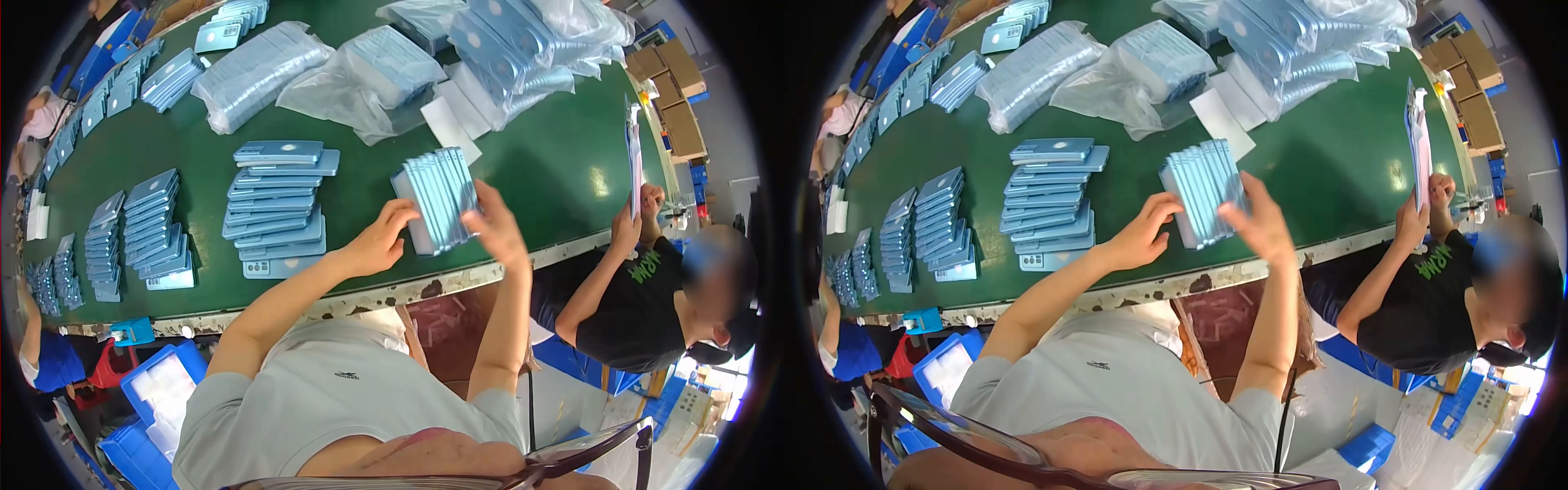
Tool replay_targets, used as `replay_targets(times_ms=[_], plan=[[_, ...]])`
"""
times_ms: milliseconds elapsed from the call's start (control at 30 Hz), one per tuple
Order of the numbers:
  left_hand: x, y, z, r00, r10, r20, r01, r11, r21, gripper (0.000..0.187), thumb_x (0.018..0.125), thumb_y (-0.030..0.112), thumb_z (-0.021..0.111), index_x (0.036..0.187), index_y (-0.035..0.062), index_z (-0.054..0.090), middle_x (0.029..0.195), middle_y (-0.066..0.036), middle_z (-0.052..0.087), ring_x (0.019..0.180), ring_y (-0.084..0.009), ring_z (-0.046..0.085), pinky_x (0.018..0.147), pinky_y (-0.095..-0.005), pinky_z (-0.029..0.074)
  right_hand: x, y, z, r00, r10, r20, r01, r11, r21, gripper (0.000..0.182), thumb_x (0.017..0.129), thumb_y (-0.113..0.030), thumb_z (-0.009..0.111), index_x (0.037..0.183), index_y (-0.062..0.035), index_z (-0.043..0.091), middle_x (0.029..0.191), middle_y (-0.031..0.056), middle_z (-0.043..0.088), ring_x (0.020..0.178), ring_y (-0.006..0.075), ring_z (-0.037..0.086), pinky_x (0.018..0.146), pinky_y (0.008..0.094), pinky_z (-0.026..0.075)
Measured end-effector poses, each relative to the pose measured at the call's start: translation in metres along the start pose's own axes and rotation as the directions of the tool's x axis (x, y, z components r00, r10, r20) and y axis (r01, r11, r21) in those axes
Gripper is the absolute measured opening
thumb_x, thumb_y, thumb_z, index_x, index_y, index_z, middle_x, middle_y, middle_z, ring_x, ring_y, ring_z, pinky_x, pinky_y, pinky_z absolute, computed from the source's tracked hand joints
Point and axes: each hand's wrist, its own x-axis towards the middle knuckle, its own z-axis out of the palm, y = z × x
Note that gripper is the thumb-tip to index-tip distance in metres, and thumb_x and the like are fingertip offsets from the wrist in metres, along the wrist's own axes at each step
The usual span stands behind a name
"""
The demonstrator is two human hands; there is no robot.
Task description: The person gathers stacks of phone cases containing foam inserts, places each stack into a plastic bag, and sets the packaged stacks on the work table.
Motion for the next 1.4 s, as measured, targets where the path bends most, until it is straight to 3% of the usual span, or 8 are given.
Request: replay_targets(times_ms=[67,167,267,333,467,700,833,1400], plan=[[0.017,0.002,-0.015,0.999,0.043,-0.001,-0.043,0.998,0.049,0.053,0.08,-0.01,0.057,0.128,0.0088,0.045,0.129,-0.018,0.042,0.118,-0.0321,0.05,0.092,-0.0371,0.048,-0.011,-0.028,0.04,0.994,-0.064,-0.083,-0.007,0.754,-0.657,0.109,0.071,-0.062,0.076,0.152,-0.0071,0.029,0.138,0.0309,0.04,0.125,0.0422,0.043,0.102,0.052,0.037],[0.065,0.006,-0.058,0.957,-0.047,-0.287,0.154,0.917,0.367,0.039,0.084,0.003,0.063,0.12,0.0063,0.048,0.116,-0.018,0.054,0.097,-0.0322,0.059,0.079,-0.0367,0.051,-0.007,-0.051,0.078,0.977,-0.019,-0.213,-0.17,0.532,-0.829,0.108,0.067,-0.052,0.079,0.154,-0.0168,0.026,0.138,0.033,0.036,0.123,0.0455,0.042,0.099,0.0521,0.039],[0.129,-0.029,-0.097,0.749,0.19,-0.635,0.326,0.729,0.602,0.04,0.082,0.024,0.072,0.111,0.0035,0.053,0.103,-0.017,0.061,0.085,-0.0375,0.063,0.077,-0.0456,0.051,0.001,-0.046,0.081,0.959,0.029,-0.283,-0.246,0.582,-0.775,0.105,0.067,-0.043,0.078,0.155,-0.0204,0.024,0.136,0.0297,0.039,0.12,0.0432,0.044,0.097,0.0539,0.038],[0.154,-0.066,-0.108,0.767,0.036,-0.641,0.438,0.7,0.564,0.041,0.082,0.025,0.071,0.109,0.0023,0.051,0.099,-0.019,0.062,0.09,-0.0378,0.063,0.079,-0.0472,0.05,0.004,-0.043,0.064,0.962,0.08,-0.262,-0.248,0.662,-0.708,0.106,0.066,-0.04,0.078,0.155,-0.0178,0.025,0.139,0.0302,0.037,0.124,0.0437,0.042,0.1,0.0538,0.037],[0.163,-0.092,-0.144,0.775,-0.408,-0.483,0.589,0.743,0.318,0.041,0.082,0.024,0.065,0.111,0.0018,0.045,0.095,-0.024,0.063,0.094,-0.0415,0.063,0.082,-0.051,0.048,0.02,-0.052,0.018,0.992,0.093,-0.088,-0.108,0.975,-0.192,0.104,0.065,-0.039,0.076,0.153,-0.0094,0.029,0.137,0.0304,0.041,0.128,0.0424,0.042,0.108,0.0475,0.033],[0.132,-0.081,-0.17,0.807,0.018,-0.591,0.186,0.941,0.283,0.016,0.095,0.007,0.054,0.11,0.0042,0.051,0.098,-0.017,0.063,0.091,-0.0326,0.063,0.08,-0.04,0.05,0.156,-0.073,0.028,0.951,-0.056,0.304,0.097,0.988,-0.122,0.099,0.064,-0.043,0.073,0.148,-0.0063,0.038,0.145,0.0247,0.042,0.135,0.0375,0.041,0.112,0.0422,0.032],[0.114,-0.057,-0.18,0.827,0.143,-0.545,0.15,0.877,0.457,0.01,0.096,0.01,0.055,0.104,0.0047,0.052,0.092,-0.018,0.062,0.087,-0.0389,0.061,0.074,-0.0446,0.048,0.186,-0.066,0.056,0.994,-0.1,0.05,0.108,0.75,-0.653,0.099,0.06,-0.047,0.075,0.145,-0.0097,0.043,0.135,0.0251,0.048,0.127,0.0426,0.046,0.106,0.0486,0.039],[0.061,0.024,-0.163,0.993,-0.097,-0.069,0.103,0.991,0.08,0.016,0.096,0.021,0.062,0.096,0.0048,0.058,0.074,-0.013,0.061,0.064,-0.0252,0.056,0.06,-0.0344,0.044,0.136,-0.073,0.167,0.902,-0.23,-0.366,-0.119,0.682,-0.722,0.097,0.07,-0.053,0.074,0.141,0.0054,0.042,0.137,0.0325,0.044,0.118,0.0465,0.049,0.094,0.0609,0.038]])
